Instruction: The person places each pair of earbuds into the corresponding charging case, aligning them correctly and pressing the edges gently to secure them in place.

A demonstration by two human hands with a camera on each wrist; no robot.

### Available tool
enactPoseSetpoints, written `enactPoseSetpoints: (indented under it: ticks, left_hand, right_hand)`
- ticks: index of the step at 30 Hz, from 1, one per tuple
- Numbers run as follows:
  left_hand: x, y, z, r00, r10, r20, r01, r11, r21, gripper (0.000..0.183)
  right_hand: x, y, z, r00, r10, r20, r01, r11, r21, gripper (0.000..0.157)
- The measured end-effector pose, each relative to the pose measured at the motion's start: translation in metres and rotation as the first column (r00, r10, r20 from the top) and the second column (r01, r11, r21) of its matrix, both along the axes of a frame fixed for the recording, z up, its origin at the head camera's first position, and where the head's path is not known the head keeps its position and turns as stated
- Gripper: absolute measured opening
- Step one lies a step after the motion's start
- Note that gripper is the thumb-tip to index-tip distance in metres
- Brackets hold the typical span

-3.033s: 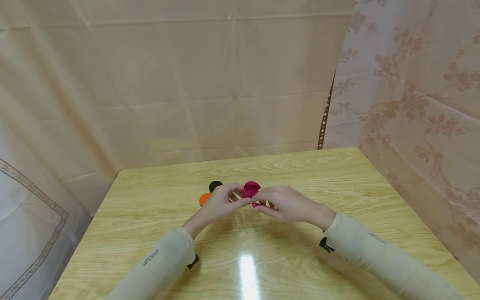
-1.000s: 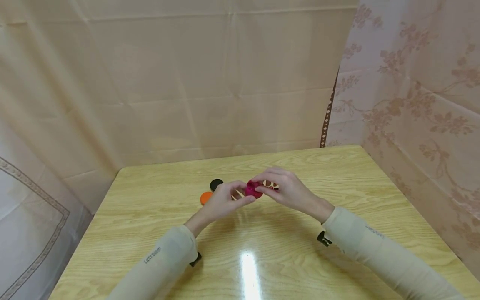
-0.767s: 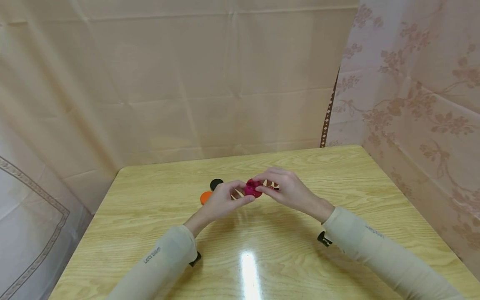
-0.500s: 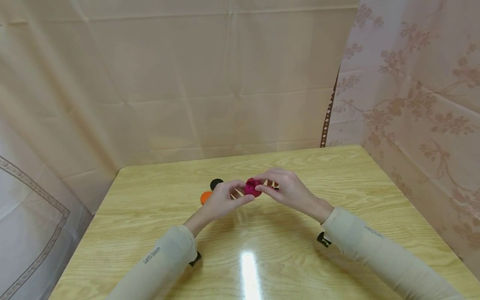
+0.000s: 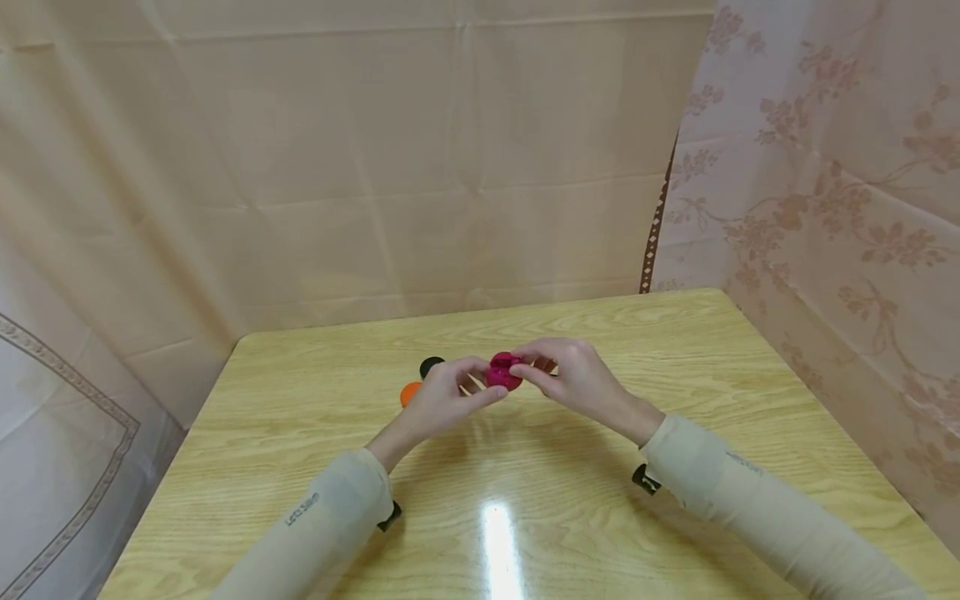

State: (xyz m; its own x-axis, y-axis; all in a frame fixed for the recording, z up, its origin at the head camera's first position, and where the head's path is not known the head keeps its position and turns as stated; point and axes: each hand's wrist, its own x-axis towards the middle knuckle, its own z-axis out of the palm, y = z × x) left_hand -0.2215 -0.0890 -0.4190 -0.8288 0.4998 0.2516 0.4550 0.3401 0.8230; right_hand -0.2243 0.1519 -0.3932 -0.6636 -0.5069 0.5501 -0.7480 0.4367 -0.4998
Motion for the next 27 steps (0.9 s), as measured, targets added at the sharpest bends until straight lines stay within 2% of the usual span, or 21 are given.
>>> enactPoseSetpoints:
  ticks: [9,17,21,27]
  left_hand:
    - [-0.0017,-0.0016,-0.0034,1.0,-0.004,-0.002,0.004,1.0,0.023,0.023]
    - [-0.0017,-0.0015,-0.0042,1.0,0.001,0.004,-0.001,1.0,0.021,0.023]
    - [-0.0011,-0.0008,-0.0029,1.0,0.002,0.0,-0.002,1.0,0.021,0.024]
    - [-0.001,-0.0009,-0.003,1.0,0.001,-0.009,0.0,1.0,0.031,0.023]
  right_hand:
    - [0.0023,-0.0018,0.0035,0.987,-0.035,0.157,0.037,0.999,-0.009,0.014]
    - [0.0022,0.0006,0.007,0.957,-0.098,0.273,0.1,0.995,0.007,0.012]
    - [0.001,0.002,0.008,0.921,-0.11,0.373,0.124,0.992,-0.013,0.015]
    - [-0.0015,0.0037,0.0061,0.807,-0.043,0.588,0.142,0.982,-0.123,0.025]
